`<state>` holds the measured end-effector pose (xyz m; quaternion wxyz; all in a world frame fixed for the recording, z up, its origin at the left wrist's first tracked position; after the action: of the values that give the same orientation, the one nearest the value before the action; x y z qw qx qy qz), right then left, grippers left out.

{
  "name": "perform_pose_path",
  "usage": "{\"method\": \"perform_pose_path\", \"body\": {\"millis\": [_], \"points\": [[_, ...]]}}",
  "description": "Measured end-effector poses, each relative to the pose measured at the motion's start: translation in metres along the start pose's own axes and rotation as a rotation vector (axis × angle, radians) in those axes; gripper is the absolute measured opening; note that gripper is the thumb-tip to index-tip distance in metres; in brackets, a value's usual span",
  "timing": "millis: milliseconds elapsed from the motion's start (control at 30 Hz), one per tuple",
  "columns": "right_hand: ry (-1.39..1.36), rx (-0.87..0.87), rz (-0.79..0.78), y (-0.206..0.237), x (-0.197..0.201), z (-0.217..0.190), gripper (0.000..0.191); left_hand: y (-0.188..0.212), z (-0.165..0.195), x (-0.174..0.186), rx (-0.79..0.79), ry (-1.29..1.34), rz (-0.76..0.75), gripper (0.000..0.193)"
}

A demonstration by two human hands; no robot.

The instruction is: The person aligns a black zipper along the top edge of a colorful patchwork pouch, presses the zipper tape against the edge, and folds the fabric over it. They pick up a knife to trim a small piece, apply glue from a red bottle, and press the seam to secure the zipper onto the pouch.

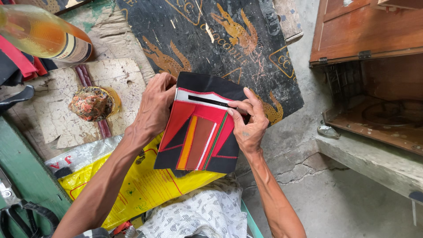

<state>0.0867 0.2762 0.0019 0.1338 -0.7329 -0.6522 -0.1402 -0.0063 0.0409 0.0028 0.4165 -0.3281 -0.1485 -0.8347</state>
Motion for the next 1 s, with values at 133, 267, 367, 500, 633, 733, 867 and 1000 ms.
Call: {"method": "perform_pose_path", "body": {"millis": [133, 267, 367, 500, 633, 733, 867, 1000], "points": [[0.017, -0.014, -0.011, -0.003, 0.000, -0.007, 0.063, -0.001, -0.006, 0.000, -0.013, -0.008, -0.010, 0.017], [0.236, 0.082, -0.025, -0.005, 0.001, -0.023, 0.063, -0.002, -0.009, 0.000, -0.009, -0.006, -0.015, 0.014], [0.529, 0.252, -0.051, -0.007, -0.002, -0.038, 0.062, -0.004, -0.008, 0.004, -0.020, -0.027, -0.014, 0.018], [0.368, 0.013, -0.067, -0.013, -0.006, -0.031, 0.057, -0.009, -0.006, 0.012, -0.019, -0.013, 0.006, 0.019], [0.020, -0.100, -0.079, -0.014, -0.013, -0.021, 0.056, -0.011, -0.007, 0.018, 0.018, 0.119, 0.073, 0.028], [0.146, 0.028, -0.099, -0.014, -0.015, -0.023, 0.058, -0.012, -0.010, 0.020, 0.042, 0.165, 0.048, 0.034], [0.248, 0.062, -0.124, -0.017, -0.016, -0.023, 0.059, -0.015, -0.015, 0.023, 0.083, 0.212, -0.004, 0.036], [0.314, 0.091, -0.123, -0.019, -0.019, -0.030, 0.062, -0.020, -0.019, 0.029, 0.139, 0.141, -0.029, 0.048]]}}
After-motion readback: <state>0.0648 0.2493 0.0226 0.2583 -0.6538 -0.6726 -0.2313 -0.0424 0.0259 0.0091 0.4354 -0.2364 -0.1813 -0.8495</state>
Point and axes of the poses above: each hand's wrist, its own y-axis away from the middle knuckle, its own x-axis out of the back of the hand, z = x × y, the point moved 4 cm from there along -y, towards the middle knuckle, and after that the axes turned 10 degrees about -z, right-handed, at the moved point
